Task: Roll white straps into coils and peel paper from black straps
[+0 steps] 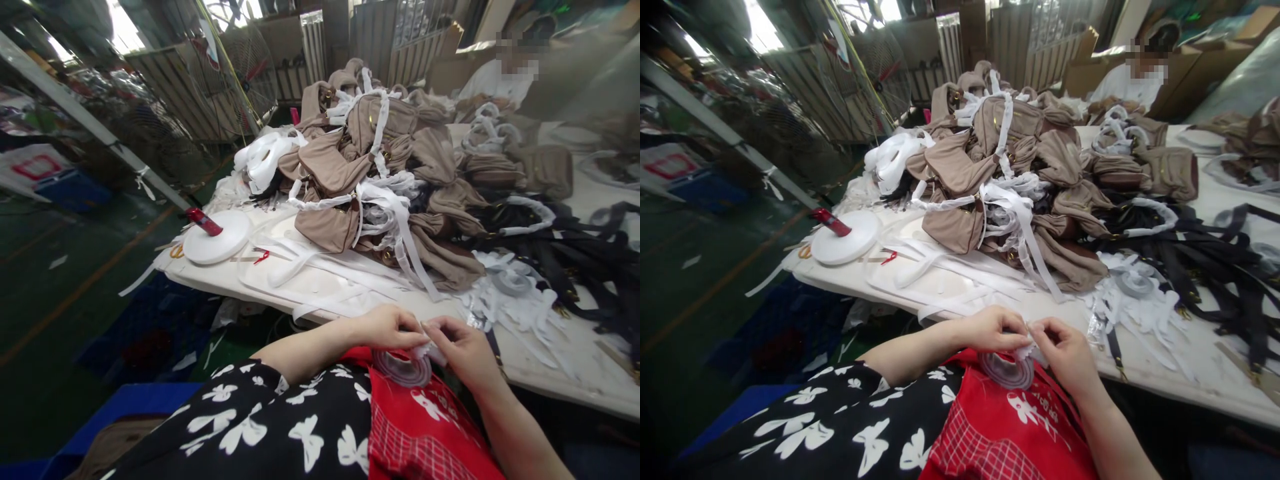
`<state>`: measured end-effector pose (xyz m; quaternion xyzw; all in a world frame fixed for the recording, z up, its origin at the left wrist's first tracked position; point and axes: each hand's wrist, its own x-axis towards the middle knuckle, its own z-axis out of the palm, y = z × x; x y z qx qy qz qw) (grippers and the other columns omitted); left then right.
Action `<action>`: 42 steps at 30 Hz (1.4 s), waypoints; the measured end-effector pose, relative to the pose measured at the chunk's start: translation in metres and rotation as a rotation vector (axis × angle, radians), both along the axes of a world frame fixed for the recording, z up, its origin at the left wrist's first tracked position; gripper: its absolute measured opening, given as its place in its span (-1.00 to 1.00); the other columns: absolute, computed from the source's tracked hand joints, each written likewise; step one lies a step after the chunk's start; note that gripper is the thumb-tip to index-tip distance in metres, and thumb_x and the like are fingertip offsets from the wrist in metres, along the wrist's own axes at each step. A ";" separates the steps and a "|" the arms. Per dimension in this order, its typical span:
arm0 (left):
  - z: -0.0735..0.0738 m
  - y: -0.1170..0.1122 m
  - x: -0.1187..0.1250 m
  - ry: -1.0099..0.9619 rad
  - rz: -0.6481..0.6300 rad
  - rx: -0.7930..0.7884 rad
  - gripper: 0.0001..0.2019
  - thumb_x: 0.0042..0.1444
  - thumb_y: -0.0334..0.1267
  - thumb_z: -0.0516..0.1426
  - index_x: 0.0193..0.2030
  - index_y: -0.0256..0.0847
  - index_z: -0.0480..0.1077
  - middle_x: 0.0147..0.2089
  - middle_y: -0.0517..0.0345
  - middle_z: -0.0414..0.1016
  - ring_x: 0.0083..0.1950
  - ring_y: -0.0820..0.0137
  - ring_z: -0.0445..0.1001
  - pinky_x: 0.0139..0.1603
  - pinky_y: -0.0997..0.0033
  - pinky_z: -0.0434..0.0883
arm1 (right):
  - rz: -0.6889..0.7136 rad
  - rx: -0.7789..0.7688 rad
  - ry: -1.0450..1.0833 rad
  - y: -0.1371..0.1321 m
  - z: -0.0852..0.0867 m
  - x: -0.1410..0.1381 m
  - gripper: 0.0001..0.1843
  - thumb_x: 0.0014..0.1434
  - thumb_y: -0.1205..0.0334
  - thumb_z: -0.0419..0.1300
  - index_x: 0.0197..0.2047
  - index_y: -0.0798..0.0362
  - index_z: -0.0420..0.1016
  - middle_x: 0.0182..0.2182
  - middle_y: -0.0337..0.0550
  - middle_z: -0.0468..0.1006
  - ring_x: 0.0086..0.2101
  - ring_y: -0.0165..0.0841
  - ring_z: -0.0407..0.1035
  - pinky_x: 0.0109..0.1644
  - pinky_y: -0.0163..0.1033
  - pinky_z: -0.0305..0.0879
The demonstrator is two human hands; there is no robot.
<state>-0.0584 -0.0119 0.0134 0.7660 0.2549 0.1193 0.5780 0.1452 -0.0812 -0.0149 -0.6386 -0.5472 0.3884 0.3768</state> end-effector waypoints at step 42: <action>-0.005 -0.002 0.012 0.115 0.231 -0.568 -0.48 -0.21 0.13 0.44 -0.35 -0.28 0.46 -0.49 0.25 0.44 -0.48 0.53 0.37 -0.46 0.54 0.26 | -0.253 0.068 0.048 -0.037 -0.011 -0.017 -0.65 0.21 -0.11 0.27 -0.24 0.04 0.56 -0.44 -0.15 0.61 -0.48 -0.27 0.45 -0.39 -0.23 0.34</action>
